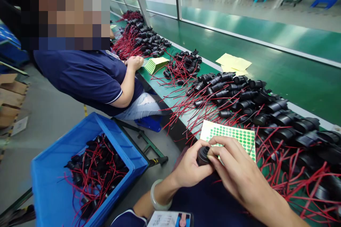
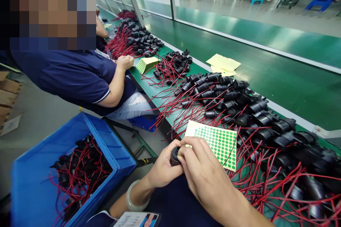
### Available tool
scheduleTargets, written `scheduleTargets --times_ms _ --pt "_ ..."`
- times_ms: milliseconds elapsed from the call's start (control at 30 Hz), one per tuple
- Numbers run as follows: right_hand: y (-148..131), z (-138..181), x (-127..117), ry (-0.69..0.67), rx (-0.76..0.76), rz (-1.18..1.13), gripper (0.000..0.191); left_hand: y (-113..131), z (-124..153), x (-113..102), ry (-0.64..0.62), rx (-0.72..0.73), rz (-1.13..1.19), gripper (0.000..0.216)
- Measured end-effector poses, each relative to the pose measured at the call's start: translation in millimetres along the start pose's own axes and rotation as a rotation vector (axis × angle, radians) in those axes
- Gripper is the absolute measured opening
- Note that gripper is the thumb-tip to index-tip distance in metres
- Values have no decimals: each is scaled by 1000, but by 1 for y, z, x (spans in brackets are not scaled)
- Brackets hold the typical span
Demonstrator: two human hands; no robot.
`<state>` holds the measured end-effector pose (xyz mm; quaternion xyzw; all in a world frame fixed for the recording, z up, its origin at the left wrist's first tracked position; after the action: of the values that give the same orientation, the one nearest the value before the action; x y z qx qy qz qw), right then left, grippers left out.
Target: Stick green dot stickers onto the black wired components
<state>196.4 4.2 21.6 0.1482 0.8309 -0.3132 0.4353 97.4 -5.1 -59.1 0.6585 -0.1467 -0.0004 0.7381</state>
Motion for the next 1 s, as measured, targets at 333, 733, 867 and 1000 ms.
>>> scheduleTargets --times_ms 333,733,867,1000 --pt "0 13 -7 95 30 -108 16 5 4 0 -12 7 15 27" --pt "-3 24 1 240 -36 -167 32 20 7 2 -30 58 43 24" --pt "-5 29 4 261 -82 -116 34 24 6 1 -9 69 51 22" --pt "-6 34 5 256 -64 -109 31 25 8 2 -14 51 9 23"
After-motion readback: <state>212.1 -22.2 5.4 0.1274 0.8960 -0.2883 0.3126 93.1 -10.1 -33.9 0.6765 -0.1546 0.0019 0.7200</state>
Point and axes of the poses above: each hand's wrist, its own z-axis away from the middle knuckle, its own x-axis out of the palm, y = z × x, the point moved 6 cm from there along -z, towards the middle knuckle, and after that the axes turned 5 degrees about z, right-handed, at the moved point
